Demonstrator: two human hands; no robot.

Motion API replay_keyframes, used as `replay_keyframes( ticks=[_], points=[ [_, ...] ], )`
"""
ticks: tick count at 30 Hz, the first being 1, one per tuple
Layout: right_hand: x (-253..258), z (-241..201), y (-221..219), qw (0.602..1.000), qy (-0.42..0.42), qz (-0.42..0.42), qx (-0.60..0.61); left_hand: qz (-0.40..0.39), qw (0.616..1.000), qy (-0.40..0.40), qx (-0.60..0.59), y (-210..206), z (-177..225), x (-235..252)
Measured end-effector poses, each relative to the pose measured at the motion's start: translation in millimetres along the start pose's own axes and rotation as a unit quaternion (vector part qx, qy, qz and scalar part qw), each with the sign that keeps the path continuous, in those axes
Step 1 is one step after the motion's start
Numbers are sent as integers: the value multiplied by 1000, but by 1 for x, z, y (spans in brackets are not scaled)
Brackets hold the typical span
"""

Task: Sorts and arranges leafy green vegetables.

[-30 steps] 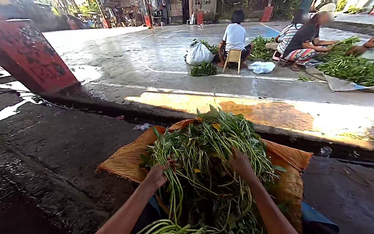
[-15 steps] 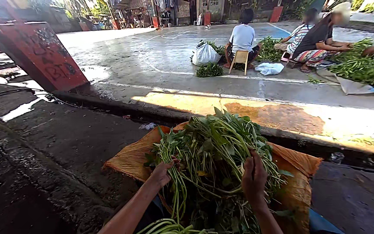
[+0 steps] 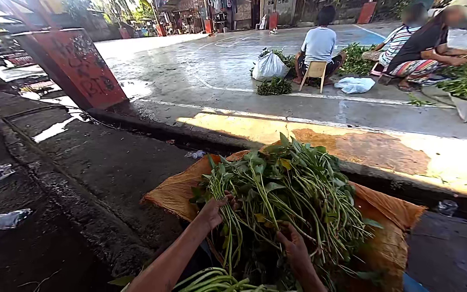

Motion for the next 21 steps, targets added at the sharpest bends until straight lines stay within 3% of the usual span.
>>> replay_keyframes(
  ticks=[7, 17, 21],
  points=[
    [-32, 45, -28, 997, 7, -42, 72, 11, 1000, -4, -3, -3, 0, 1],
    [-36, 55, -29, 991, 35, -83, -96, 12, 993, -57, 98, -3, -1, 2],
    [-34, 35, -33, 954, 13, -148, -262, 20, 990, -56, 127, 2, -6, 2]
  ],
)
Point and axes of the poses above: each hand's wrist, its own x-axis towards the middle knuckle, its own y-axis out of the back of the hand, z = x × y, the point moved 4 cm from there along x, towards the middle knuckle, and after that the axes turned 12 degrees about x, right-handed, at the moved point
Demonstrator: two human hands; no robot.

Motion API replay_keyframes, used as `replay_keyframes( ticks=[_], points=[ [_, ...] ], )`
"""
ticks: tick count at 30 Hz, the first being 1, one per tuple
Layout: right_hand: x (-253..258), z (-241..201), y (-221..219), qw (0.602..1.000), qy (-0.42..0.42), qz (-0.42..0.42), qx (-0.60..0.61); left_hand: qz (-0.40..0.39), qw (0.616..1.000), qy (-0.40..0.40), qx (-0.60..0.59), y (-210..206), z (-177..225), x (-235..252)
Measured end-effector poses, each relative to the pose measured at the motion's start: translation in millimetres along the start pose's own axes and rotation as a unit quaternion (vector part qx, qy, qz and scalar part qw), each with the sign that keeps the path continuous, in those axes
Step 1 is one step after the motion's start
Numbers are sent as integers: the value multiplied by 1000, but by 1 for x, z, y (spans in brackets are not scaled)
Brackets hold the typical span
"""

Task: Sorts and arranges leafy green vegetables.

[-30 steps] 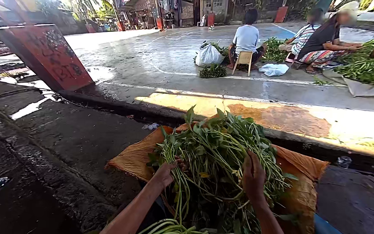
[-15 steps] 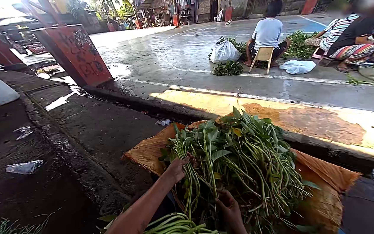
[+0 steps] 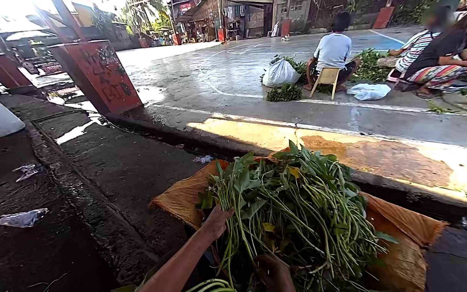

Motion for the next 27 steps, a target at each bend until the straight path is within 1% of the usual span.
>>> replay_keyframes(
  ticks=[1, 2, 3, 5, 6, 7, 9, 10, 11, 12, 13, 14, 15, 16, 17, 18, 19, 20, 21, 22, 23, 24, 25, 26, 27],
  points=[
    [2, -13, 11, 999, 10, 13, -51, -1, 1000, -1, 2, 0, -1, 1],
    [4, -33, 26, 991, 59, 69, -95, 3, 1000, 1, 2, 0, -1, 1],
    [4, -60, 48, 971, 136, 155, -125, 8, 1000, 3, 3, 0, -1, 2],
    [-4, -129, 109, 893, 283, 322, -136, 23, 1000, 8, 2, 2, -2, 1],
    [-13, -163, 146, 852, 337, 390, -97, 30, 999, 10, 1, 1, -2, 1],
    [-23, -194, 182, 813, 379, 440, -33, 32, 999, 11, -2, 0, -1, 1],
    [-38, -244, 242, 742, 431, 506, 90, 31, 999, 15, -1, 0, -1, 1],
    [-43, -263, 261, 706, 455, 536, 90, 29, 999, 15, 0, 0, -2, 1],
    [-47, -284, 267, 679, 479, 555, 37, 28, 1000, 12, 0, 0, -3, 1],
    [-45, -307, 255, 666, 492, 558, -57, 25, 1000, 8, 3, 0, -3, 3],
    [-37, -330, 229, 662, 502, 535, -156, 22, 1000, 7, 7, 1, -3, 4],
    [-21, -347, 196, 672, 499, 494, -236, 22, 1000, 12, 13, 1, -4, 3],
    [-2, -357, 164, 691, 491, 445, -289, 22, 999, 18, 18, 1, -6, 2],
    [16, -362, 143, 715, 484, 396, -312, 23, 999, 21, 23, 0, -7, 2],
    [28, -365, 136, 733, 491, 365, -298, 23, 999, 20, 24, -1, -6, 1],
    [32, -367, 145, 754, 501, 350, -240, 21, 999, 18, 25, -2, -4, 1],
    [29, -366, 166, 780, 505, 341, -142, 15, 1000, 15, 24, -3, -3, 0],
    [24, -358, 193, 806, 491, 331, -9, 8, 1000, 14, 20, -4, -1, -2],
    [23, -343, 220, 810, 460, 333, 145, 0, 1000, 15, 20, -4, 2, -5],
    [28, -322, 243, 796, 414, 348, 272, -8, 1000, 17, 21, -3, 4, -7],
    [40, -298, 259, 785, 361, 371, 340, -14, 1000, 19, 16, -2, 6, -8],
    [52, -274, 263, 795, 307, 392, 347, -17, 1000, 19, 11, -2, 7, -8],
    [62, -252, 255, 827, 256, 394, 309, -21, 1000, 19, 4, -2, 8, -8],
    [67, -232, 237, 868, 227, 370, 240, -25, 1000, 17, 0, -2, 8, -7],
    [70, -211, 212, 907, 215, 324, 163, -28, 999, 15, -2, -2, 9, -6]
  ],
)
Point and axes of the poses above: each hand's wrist, its own x-axis towards the middle knuckle, its own y-axis out of the back of the hand, z = x × y, the point moved 4 cm from there along x, towards the middle knuckle, and after that the axes turned 12 degrees about x, right-handed, at the moved point
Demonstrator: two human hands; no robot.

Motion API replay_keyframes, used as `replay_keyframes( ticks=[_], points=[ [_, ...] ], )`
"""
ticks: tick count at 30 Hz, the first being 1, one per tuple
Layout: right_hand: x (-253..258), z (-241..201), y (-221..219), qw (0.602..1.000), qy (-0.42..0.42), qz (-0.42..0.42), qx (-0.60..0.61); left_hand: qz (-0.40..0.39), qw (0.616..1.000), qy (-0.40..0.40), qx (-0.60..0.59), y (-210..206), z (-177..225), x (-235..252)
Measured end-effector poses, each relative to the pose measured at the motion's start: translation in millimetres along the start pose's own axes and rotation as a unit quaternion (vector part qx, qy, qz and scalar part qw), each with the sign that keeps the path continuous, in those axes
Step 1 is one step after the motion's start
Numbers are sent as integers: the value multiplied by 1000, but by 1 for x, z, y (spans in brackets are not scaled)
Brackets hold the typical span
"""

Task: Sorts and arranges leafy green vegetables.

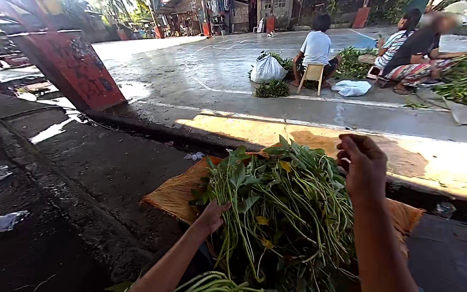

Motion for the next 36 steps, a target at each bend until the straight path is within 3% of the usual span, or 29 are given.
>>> replay_keyframes(
  ticks=[4, 9, 11, 17, 23, 29, 36],
  points=[
    [-111, 97, -44, 959, -97, -237, -118, -8, 1000, 3, -2, -4, -1, 1],
    [-204, 149, -76, 934, -108, -298, -164, -11, 999, 17, -33, -6, -1, 2],
    [-215, 153, -79, 926, -124, -303, -190, -7, 999, 21, -48, -5, -1, 1],
    [-225, 157, -69, 942, -60, -278, -179, -6, 996, 12, -84, -6, 1, -1],
    [-232, 156, -67, 930, 13, -285, -233, 26, 999, 4, 20, -3, -4, 5],
    [-238, 153, -68, 914, 40, -307, -263, 25, 1000, 9, 0, -2, -3, 2],
    [-237, 148, -67, 914, -43, -316, -253, -38, 999, -7, -17, -8, 0, -2]
  ],
)
Point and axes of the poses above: each hand's wrist, its own x-axis towards the middle knuckle, its own y-axis out of the back of the hand, z = x × y, the point moved 4 cm from there along x, towards the middle knuckle, and after that the axes turned 12 degrees about x, right-handed, at the moved point
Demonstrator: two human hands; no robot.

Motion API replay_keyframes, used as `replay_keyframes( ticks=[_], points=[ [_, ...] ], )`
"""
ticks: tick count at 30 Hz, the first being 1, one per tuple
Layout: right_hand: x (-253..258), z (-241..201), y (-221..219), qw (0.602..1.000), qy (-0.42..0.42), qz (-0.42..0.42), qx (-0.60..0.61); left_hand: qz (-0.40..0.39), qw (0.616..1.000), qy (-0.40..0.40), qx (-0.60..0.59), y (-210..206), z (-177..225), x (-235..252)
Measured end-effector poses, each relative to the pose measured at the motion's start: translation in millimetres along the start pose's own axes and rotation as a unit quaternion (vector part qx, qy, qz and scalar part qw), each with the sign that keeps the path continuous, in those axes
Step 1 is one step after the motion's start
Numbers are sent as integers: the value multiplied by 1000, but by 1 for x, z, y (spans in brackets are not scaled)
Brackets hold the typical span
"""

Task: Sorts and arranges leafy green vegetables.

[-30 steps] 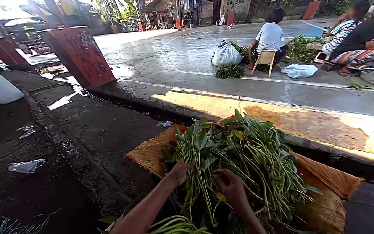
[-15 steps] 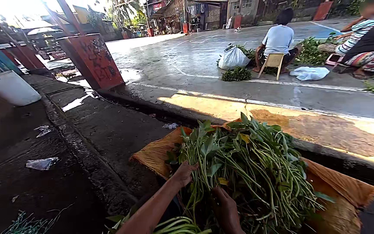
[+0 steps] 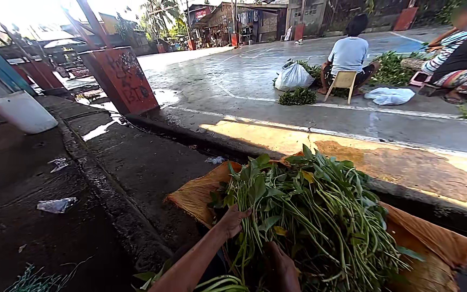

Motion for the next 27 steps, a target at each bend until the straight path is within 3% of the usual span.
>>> replay_keyframes(
  ticks=[2, 5, 7, 11, 16, 19, 22, 24, 27],
  points=[
    [5, -12, 1, 999, 6, 10, -38, 2, 1000, -3, 15, -2, 2, 0],
    [27, -30, -3, 982, 157, 84, -61, -21, 998, -23, 57, -4, -2, 2],
    [48, -43, -6, 978, 186, 64, -73, -45, 994, -63, 70, -6, -9, 3],
    [83, -39, -4, 991, 79, 18, -103, -65, 993, -70, 71, -11, -11, 2],
    [89, -14, -4, 986, 26, 77, 144, -108, 994, -29, 12, -18, -4, -6],
    [89, -5, -7, 965, -12, 38, 260, -178, 984, -17, 0, -14, -6, -5],
    [94, 10, -1, 919, -39, 3, 393, -243, 969, -31, 15, -10, -8, -4],
    [85, 24, 15, 923, -31, 75, 376, -224, 973, -49, -8, -5, -2, -5],
    [56, 42, 28, 947, -40, 144, 284, -96, 992, -60, -63, 9, 9, -4]
  ],
)
Point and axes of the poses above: each hand's wrist, its own x-axis towards the middle knuckle, its own y-axis out of the back of the hand, z = x × y, the point moved 4 cm from there along x, towards the middle knuckle, and after that the axes turned 12 degrees about x, right-handed, at the moved point
